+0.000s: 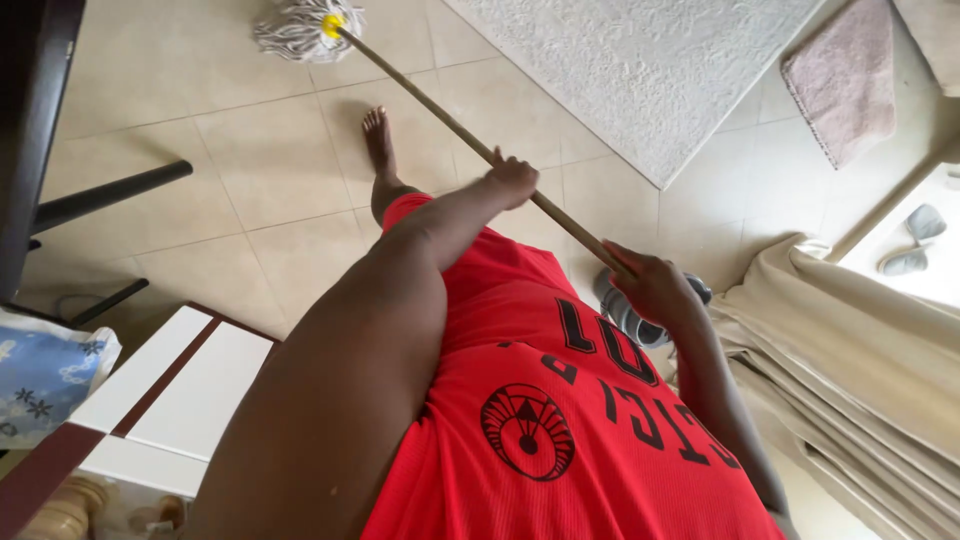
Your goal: Mopping the tiled floor in a home office area around furniture.
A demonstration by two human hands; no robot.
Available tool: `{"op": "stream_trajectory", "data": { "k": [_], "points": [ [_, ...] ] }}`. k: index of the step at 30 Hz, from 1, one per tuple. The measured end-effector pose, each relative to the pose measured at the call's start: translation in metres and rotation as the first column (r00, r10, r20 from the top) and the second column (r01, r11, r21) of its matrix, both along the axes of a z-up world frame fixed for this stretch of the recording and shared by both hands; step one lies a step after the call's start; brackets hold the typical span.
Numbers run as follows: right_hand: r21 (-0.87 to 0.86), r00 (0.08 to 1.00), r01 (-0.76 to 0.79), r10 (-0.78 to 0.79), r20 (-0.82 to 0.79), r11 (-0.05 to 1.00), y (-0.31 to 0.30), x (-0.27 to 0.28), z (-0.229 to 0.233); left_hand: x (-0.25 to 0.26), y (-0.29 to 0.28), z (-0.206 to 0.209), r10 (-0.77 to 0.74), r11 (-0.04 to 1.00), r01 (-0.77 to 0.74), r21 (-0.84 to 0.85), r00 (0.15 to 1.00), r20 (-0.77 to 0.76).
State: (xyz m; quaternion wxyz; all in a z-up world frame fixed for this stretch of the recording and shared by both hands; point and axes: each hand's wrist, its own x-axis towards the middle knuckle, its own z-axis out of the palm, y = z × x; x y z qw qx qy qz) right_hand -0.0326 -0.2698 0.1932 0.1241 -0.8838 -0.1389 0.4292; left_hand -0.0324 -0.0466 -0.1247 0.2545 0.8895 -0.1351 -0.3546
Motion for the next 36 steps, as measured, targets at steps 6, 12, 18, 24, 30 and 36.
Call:
{"op": "stream_trajectory", "data": {
  "k": [6,12,18,24,30,36],
  "points": [
    [-0.347,0.939,0.314,-0.342,-0.021,0.884,-0.1,-0.04,0.097,-0.003,-0.151,0.09,-0.153,0.978,0.145,-0.153,0.987,-0.041],
    [-0.453,0.926,0.33,-0.378,-0.017,0.828,-0.122,-0.039,0.157,-0.028,-0.19,0.144,-0.099,0.939,0.072,-0.336,0.993,-0.064],
    [-0.444,0.999,0.03,-0.041,-0.014,0.896,-0.058,-0.021,0.144,-0.046,-0.118,0.133,0.125,0.927,-0.145,-0.345,0.989,-0.078],
    [-0.38,0.991,-0.137,0.124,-0.057,0.915,0.048,-0.023,0.102,-0.077,-0.002,0.091,0.383,0.873,-0.363,-0.325,0.924,-0.002],
    [-0.189,0.917,-0.384,0.398,0.039,0.904,0.161,-0.089,0.047,-0.154,0.137,0.049,0.526,0.834,-0.5,-0.234,0.848,0.062],
    [-0.165,0.882,-0.469,0.471,-0.031,0.868,0.223,-0.181,0.025,-0.241,0.198,0.004,0.486,0.868,-0.466,-0.169,0.868,0.105]
  ]
}}
